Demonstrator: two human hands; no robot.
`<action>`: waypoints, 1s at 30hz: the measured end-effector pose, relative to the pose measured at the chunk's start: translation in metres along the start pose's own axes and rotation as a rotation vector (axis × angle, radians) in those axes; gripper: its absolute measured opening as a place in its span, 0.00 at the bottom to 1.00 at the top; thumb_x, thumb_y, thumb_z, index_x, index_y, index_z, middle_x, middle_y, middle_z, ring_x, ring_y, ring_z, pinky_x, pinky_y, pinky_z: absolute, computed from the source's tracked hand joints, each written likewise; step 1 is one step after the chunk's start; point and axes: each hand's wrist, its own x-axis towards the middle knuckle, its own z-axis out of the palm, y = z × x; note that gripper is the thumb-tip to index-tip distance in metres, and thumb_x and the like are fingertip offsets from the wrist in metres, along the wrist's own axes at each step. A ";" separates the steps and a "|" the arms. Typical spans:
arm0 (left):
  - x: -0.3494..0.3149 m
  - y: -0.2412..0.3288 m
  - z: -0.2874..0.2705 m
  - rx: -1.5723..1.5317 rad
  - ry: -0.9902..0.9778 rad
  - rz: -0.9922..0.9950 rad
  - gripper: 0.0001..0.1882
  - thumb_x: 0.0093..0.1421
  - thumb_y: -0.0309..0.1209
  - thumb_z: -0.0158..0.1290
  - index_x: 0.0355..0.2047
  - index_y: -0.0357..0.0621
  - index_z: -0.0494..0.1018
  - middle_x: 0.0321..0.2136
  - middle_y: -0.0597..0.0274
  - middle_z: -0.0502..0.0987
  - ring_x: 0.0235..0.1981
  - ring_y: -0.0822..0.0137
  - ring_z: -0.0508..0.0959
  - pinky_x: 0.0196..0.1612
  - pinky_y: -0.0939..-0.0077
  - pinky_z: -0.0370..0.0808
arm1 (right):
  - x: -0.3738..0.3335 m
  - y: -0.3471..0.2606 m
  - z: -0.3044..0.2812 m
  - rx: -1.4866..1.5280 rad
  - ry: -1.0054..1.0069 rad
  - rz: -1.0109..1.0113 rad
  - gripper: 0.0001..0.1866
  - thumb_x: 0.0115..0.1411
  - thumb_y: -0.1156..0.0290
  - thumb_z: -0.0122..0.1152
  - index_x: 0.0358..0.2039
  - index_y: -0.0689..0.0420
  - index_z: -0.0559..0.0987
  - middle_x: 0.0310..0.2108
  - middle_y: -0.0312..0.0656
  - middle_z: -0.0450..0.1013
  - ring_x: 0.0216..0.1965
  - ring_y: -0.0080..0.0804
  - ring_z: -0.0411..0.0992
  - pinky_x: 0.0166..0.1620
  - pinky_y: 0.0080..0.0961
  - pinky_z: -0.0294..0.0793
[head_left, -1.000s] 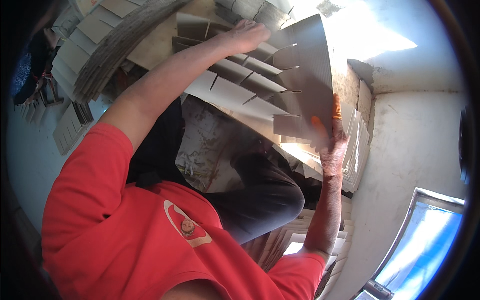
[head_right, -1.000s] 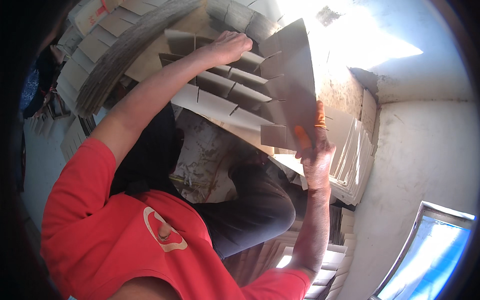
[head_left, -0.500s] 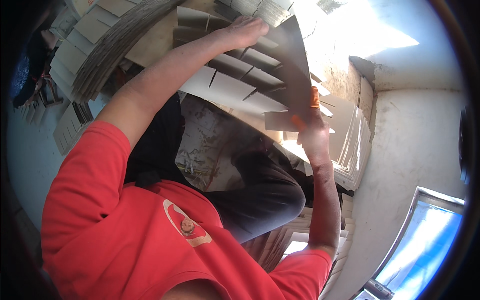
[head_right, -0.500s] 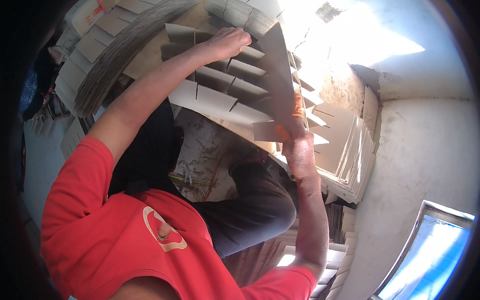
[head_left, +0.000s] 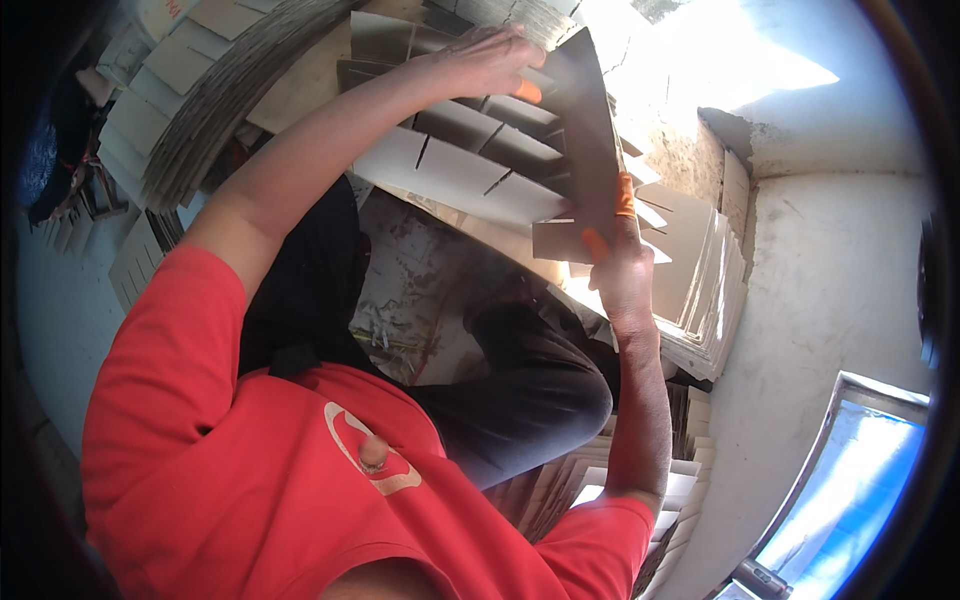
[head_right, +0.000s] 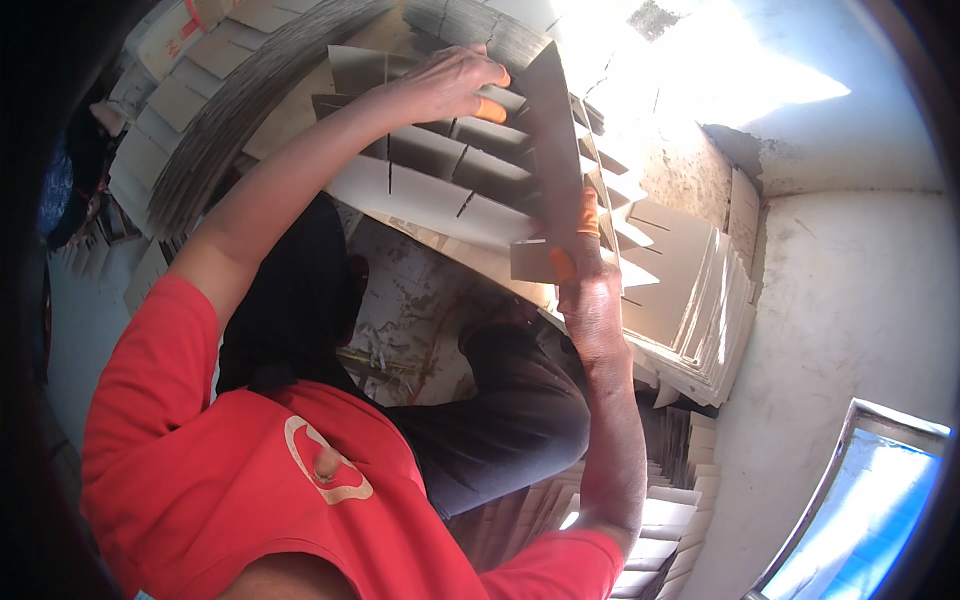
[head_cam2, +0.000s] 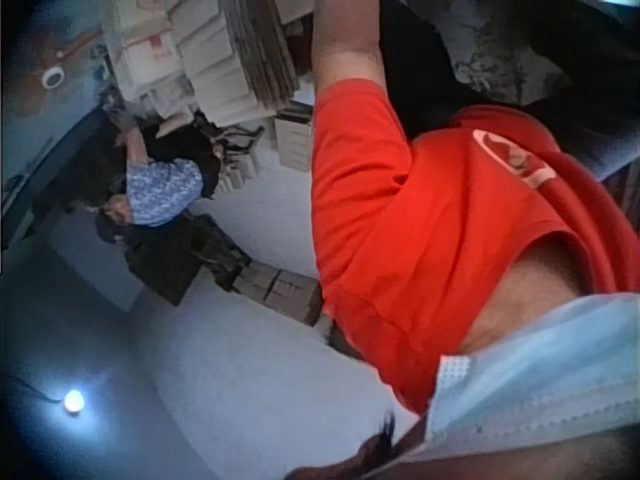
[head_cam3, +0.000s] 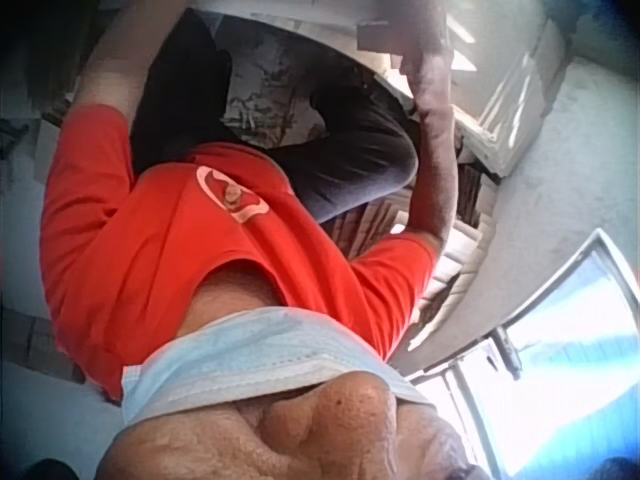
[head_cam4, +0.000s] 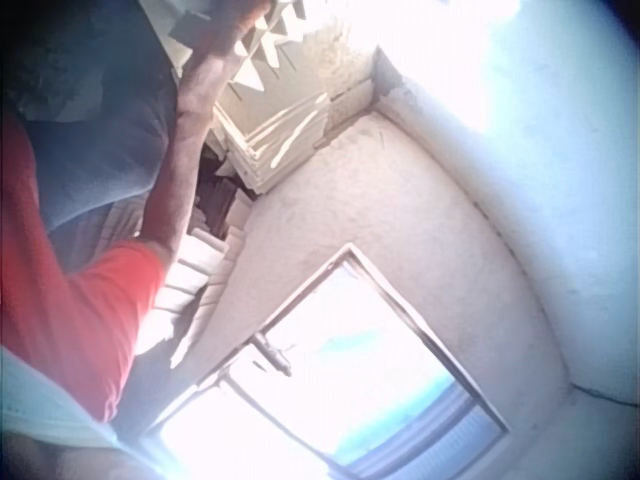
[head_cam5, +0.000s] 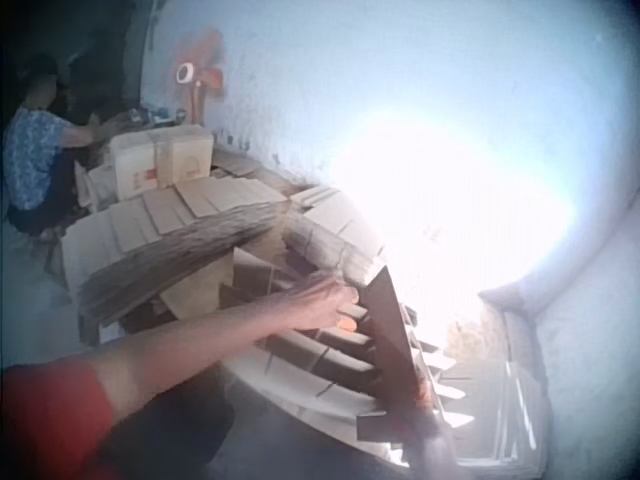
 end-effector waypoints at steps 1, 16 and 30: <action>-0.008 0.004 -0.006 -0.037 0.001 0.008 0.10 0.50 0.24 0.57 0.26 0.34 0.66 0.29 0.48 0.72 0.38 0.49 0.74 0.39 0.58 0.71 | 0.000 -0.003 0.002 -0.092 0.021 -0.063 0.36 0.59 0.75 0.54 0.67 0.49 0.54 0.47 0.40 0.75 0.24 0.26 0.75 0.23 0.22 0.75; -0.011 -0.015 0.019 0.089 -0.107 0.164 0.16 0.45 0.20 0.55 0.14 0.35 0.57 0.13 0.44 0.62 0.19 0.46 0.70 0.25 0.57 0.66 | 0.017 -0.035 -0.003 0.197 -0.257 0.165 0.40 0.57 0.79 0.57 0.68 0.49 0.52 0.34 0.46 0.75 0.25 0.34 0.71 0.32 0.28 0.73; -0.057 -0.014 -0.021 -0.044 0.269 -0.025 0.20 0.55 0.32 0.59 0.47 0.39 0.74 0.38 0.55 0.78 0.37 0.57 0.77 0.42 0.67 0.72 | -0.031 0.129 -0.050 -0.891 0.654 0.354 0.29 0.56 0.58 0.63 0.54 0.60 0.70 0.47 0.48 0.70 0.50 0.43 0.67 0.48 0.41 0.70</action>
